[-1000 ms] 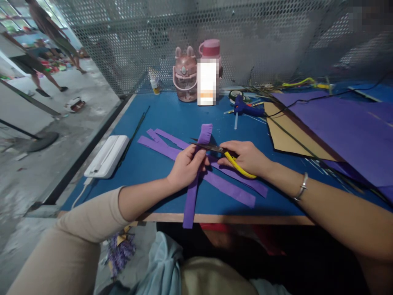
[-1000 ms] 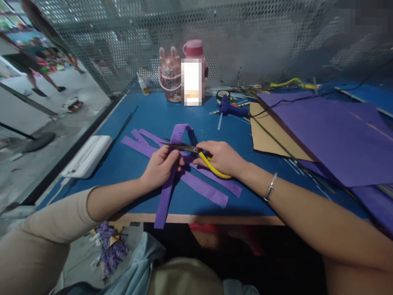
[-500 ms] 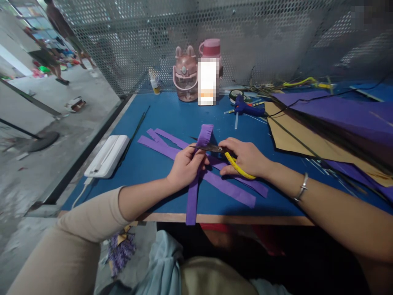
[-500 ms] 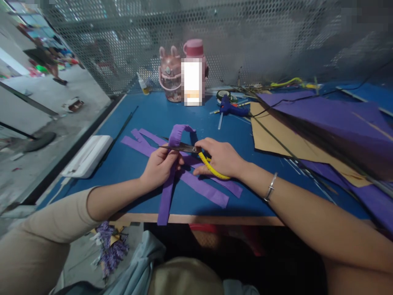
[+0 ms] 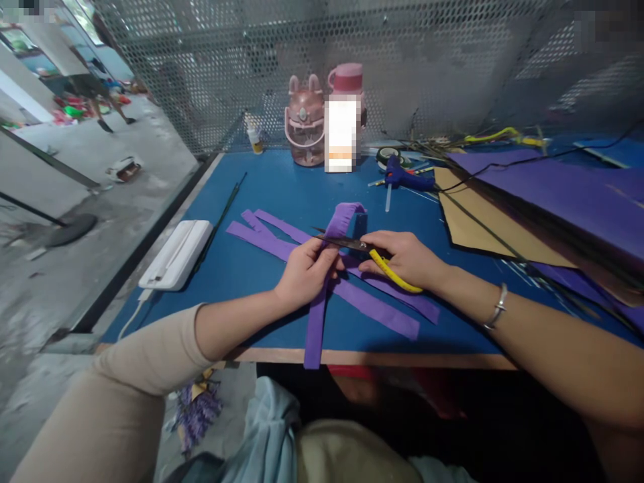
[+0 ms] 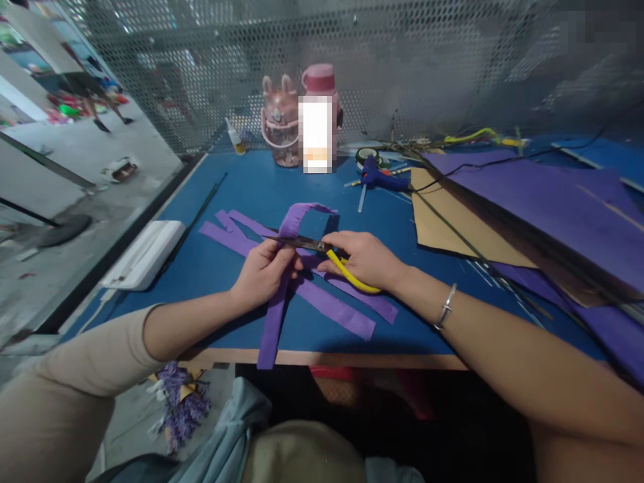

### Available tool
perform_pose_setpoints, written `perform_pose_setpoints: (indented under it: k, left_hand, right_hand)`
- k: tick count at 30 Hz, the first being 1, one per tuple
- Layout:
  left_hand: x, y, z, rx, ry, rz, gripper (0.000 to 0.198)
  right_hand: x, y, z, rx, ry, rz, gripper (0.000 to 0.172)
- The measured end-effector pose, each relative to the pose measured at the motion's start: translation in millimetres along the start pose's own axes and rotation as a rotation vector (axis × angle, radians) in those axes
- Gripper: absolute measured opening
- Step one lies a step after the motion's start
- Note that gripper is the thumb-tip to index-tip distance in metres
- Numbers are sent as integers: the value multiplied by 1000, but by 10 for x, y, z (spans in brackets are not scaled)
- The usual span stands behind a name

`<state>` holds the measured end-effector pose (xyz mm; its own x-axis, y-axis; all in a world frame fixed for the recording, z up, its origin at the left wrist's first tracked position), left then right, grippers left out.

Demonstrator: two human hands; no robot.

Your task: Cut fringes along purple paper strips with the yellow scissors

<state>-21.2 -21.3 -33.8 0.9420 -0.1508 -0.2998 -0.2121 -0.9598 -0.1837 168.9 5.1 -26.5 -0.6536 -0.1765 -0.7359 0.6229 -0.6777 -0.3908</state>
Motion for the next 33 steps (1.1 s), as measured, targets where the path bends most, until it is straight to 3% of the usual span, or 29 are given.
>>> perform_pose_setpoints:
  k: [9, 14, 17, 25, 33]
  left_hand:
    - [-1, 2, -4, -43, 95, 23, 35]
    - [-14, -10, 13, -33, 78, -20, 33]
    - [-19, -4, -13, 10, 21, -27, 32]
    - [-17, 19, -8, 95, -75, 8, 30]
    - [-14, 34, 2, 81, -81, 3, 32]
  right_hand:
    - [-15, -18, -13, 42, -11, -19, 39]
    - [-14, -14, -1, 85, 97, 36, 68]
    - [-5, -7, 7, 78, 112, 69, 73]
    - [-2, 4, 4, 26, -5, 53, 59]
    - [-17, 1, 19, 18, -48, 38, 45]
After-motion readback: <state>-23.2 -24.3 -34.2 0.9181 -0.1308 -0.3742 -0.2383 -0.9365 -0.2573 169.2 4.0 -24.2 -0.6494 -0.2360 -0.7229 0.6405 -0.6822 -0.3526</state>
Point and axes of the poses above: each hand's wrist, its own y-axis away from the middle knuckle, its own x-axis out of the palm, z = x × y, the point moved 3 cm from there along -y, towards the middle knuckle, and after that the axes turned 9 degrees about -y, right-handed, at the moved point
